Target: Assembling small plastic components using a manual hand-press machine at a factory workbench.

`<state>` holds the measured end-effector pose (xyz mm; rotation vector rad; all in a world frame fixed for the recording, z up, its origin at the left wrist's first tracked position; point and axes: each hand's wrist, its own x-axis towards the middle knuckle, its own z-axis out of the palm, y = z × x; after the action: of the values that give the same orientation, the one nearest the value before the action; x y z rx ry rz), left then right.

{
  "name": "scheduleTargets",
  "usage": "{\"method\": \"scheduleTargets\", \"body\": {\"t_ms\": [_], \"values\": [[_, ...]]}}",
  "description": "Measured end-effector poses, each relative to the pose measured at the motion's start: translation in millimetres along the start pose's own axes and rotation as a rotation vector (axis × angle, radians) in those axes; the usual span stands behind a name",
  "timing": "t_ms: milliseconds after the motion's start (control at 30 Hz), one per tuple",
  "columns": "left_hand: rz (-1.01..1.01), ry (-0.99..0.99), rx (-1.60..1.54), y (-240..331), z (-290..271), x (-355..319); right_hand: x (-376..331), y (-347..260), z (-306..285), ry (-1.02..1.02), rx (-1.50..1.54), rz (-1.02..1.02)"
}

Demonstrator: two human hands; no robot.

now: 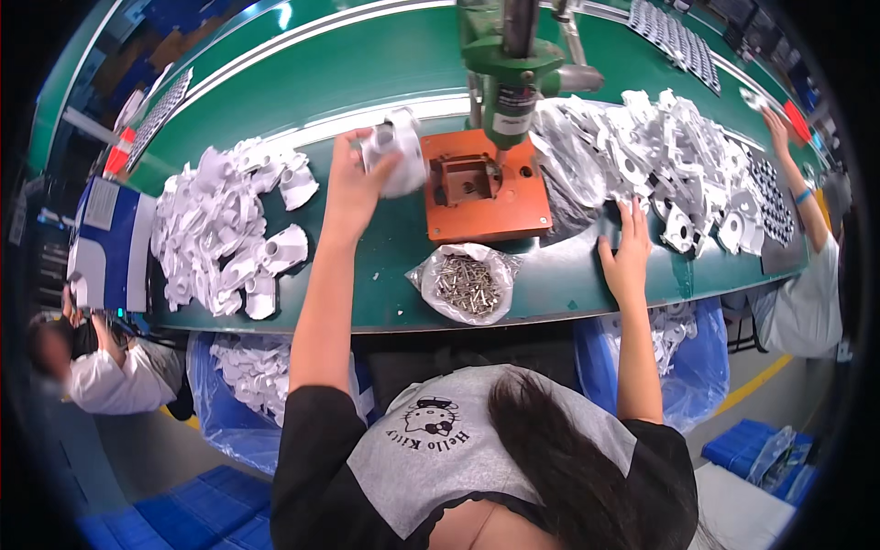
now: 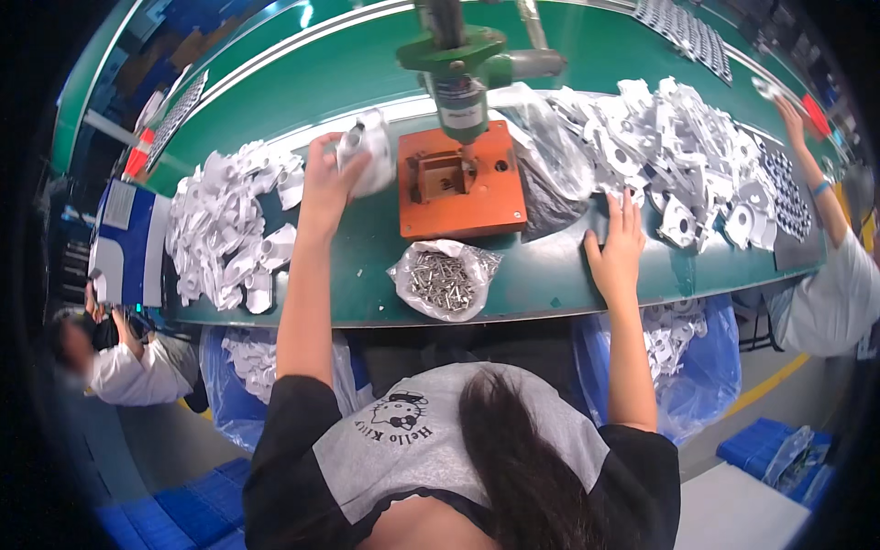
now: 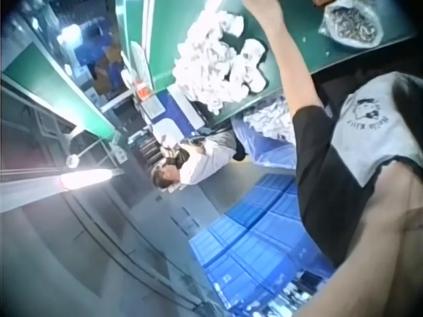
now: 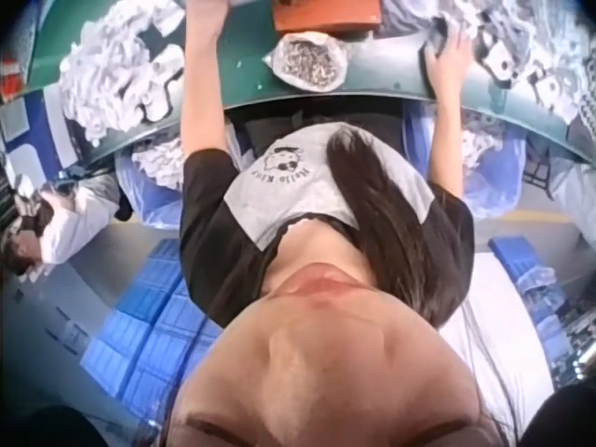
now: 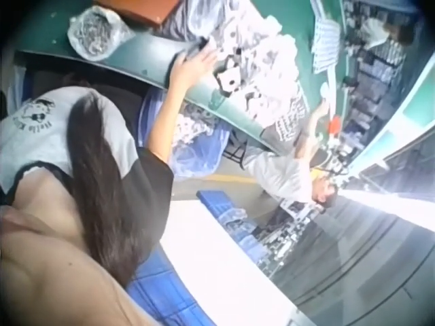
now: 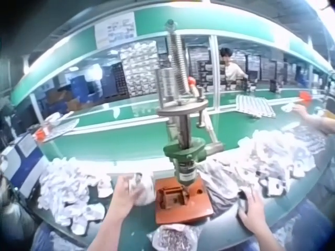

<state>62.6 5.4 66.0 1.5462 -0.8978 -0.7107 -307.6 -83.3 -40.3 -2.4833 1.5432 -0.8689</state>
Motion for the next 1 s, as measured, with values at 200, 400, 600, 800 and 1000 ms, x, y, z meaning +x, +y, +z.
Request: {"method": "scheduleTargets", "body": {"t_ms": [200, 400, 600, 800, 1000], "values": [[0.156, 0.214, -0.16, -96.3, -29.2, 98.6, 2.3, 4.6, 6.8, 0.03, 0.053, 0.029], [0.179, 0.413, 0.998, -108.7, -85.4, 96.8, -6.3, 14.4, 7.0, 0.127, 0.091, 0.076], [0.223, 0.046, 1.895, -151.3, -207.0, 101.2, 12.6, 0.6, 10.7, 0.203, -0.008, 0.081], [0.028, 0.226, 1.339, -113.1, -134.3, 81.6, 17.0, 16.1, 13.6, 0.267, -0.076, 0.175], [0.125, 0.181, 0.723, -88.8, -114.5, 34.8, 29.4, 30.6, -6.2, 0.313, 0.237, 0.124]]}}
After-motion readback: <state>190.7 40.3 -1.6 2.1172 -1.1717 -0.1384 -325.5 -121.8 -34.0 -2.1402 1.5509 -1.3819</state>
